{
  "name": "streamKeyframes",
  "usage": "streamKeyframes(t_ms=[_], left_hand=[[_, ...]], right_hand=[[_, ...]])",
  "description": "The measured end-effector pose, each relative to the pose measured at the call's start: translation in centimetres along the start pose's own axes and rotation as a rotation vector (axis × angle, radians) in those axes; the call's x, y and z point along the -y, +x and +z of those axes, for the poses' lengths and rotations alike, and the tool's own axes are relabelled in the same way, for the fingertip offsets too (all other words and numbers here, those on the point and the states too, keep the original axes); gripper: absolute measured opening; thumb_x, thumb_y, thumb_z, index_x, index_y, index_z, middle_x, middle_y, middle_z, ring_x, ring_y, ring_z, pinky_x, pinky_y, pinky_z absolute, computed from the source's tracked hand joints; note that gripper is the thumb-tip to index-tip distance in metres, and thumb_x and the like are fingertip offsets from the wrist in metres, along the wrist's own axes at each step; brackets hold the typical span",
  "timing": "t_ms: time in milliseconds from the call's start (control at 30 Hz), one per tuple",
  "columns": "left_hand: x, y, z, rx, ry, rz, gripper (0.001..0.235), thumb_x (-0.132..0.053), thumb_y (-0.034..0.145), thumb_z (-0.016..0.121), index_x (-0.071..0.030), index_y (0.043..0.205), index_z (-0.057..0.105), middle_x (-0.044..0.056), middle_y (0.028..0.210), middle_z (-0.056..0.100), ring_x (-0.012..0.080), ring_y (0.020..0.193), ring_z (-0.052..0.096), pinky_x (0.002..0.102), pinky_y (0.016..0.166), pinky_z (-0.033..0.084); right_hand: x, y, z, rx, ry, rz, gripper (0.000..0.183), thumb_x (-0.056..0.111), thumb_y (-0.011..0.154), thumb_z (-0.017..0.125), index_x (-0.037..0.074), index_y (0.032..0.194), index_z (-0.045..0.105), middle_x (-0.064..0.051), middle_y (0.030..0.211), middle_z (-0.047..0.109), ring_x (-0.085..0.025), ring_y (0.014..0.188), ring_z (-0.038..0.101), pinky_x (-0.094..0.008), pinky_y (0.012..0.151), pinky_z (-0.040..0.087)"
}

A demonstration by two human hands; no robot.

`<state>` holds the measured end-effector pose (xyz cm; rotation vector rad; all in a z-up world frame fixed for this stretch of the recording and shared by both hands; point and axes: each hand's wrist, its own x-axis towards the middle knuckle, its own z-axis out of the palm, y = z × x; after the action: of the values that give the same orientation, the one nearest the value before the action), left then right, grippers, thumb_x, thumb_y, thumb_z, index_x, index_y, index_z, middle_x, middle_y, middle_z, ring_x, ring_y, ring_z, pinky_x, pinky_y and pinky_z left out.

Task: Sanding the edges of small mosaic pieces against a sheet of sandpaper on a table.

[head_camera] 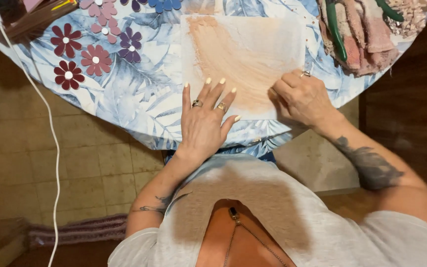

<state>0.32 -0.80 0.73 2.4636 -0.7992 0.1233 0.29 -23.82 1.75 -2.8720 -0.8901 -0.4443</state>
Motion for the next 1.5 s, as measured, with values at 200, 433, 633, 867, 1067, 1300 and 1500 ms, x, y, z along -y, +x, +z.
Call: streamKeyframes(t_ms=[200, 433, 633, 867, 1067, 1300, 1500], left_hand=[[0.4, -0.2, -0.2, 0.056, -0.008, 0.01, 0.042, -0.036, 0.08, 0.054, -0.013, 0.115, 0.053, 0.012, 0.121, 0.047, 0.0315, 0.119, 0.037, 0.055, 0.1, 0.002], [0.5, -0.3, -0.1, 0.029, 0.138, 0.036, 0.043, -0.041, 0.078, 0.053, -0.017, 0.115, 0.054, 0.006, 0.125, 0.045, 0.0286, 0.119, 0.038, 0.054, 0.098, 0.014], [0.6, -0.3, -0.1, 0.037, 0.021, -0.001, 0.043, -0.04, 0.079, 0.054, -0.015, 0.113, 0.054, 0.01, 0.12, 0.047, 0.0287, 0.119, 0.037, 0.054, 0.101, 0.003], [0.0, 0.8, -0.5, -0.078, -0.148, 0.047, 0.045, -0.027, 0.075, 0.06, -0.008, 0.115, 0.051, 0.013, 0.11, 0.053, 0.0298, 0.11, 0.048, 0.055, 0.101, 0.007], [-0.7, 1.7, -0.9, -0.13, -0.787, -0.039, 0.04, -0.001, 0.079, 0.053, -0.004, 0.119, 0.046, 0.013, 0.106, 0.058, 0.0273, 0.101, 0.056, 0.038, 0.088, 0.043], [-0.7, 2.3, -1.3, -0.187, -0.86, -0.05, 0.024, 0.003, 0.082, 0.048, -0.002, 0.103, 0.057, 0.012, 0.09, 0.062, 0.0261, 0.086, 0.062, 0.032, 0.073, 0.05], [-0.2, 2.3, -0.7, -0.278, -0.717, -0.018, 0.016, 0.0, 0.079, 0.057, -0.006, 0.094, 0.06, 0.005, 0.081, 0.061, 0.0195, 0.076, 0.063, 0.027, 0.067, 0.051]], right_hand=[[0.5, 4.9, 5.4, -0.141, 0.21, -0.187, 0.008, 0.014, 0.081, 0.049, 0.008, 0.076, 0.052, -0.008, 0.063, 0.043, -0.026, 0.059, 0.05, -0.033, 0.05, 0.042], [-0.8, 14.2, 8.8, -0.196, 0.082, -0.171, 0.014, 0.006, 0.078, 0.049, 0.008, 0.067, 0.041, -0.004, 0.063, 0.043, -0.021, 0.052, 0.042, -0.031, 0.036, 0.03], [-3.3, 3.0, 3.7, 0.089, 0.141, -0.283, 0.012, 0.021, 0.083, 0.045, 0.011, 0.077, 0.048, -0.007, 0.067, 0.044, -0.026, 0.065, 0.051, -0.034, 0.051, 0.042], [-3.6, -0.5, 2.7, 0.194, 0.058, -0.158, 0.005, 0.015, 0.077, 0.044, 0.014, 0.073, 0.046, -0.002, 0.069, 0.044, -0.02, 0.066, 0.05, -0.029, 0.057, 0.041], [3.1, 3.6, 0.3, -0.008, 0.858, 0.228, 0.02, 0.017, 0.087, 0.042, 0.009, 0.071, 0.048, -0.002, 0.062, 0.042, -0.025, 0.058, 0.048, -0.029, 0.053, 0.041], [3.5, 3.9, 0.2, -0.076, 0.933, 0.277, 0.022, 0.014, 0.088, 0.044, 0.004, 0.069, 0.05, -0.007, 0.059, 0.042, -0.025, 0.053, 0.044, -0.029, 0.051, 0.039], [3.6, 4.4, -0.5, -0.094, 0.912, 0.283, 0.021, 0.011, 0.088, 0.048, 0.003, 0.069, 0.052, -0.007, 0.057, 0.042, -0.024, 0.051, 0.043, -0.029, 0.05, 0.038]])
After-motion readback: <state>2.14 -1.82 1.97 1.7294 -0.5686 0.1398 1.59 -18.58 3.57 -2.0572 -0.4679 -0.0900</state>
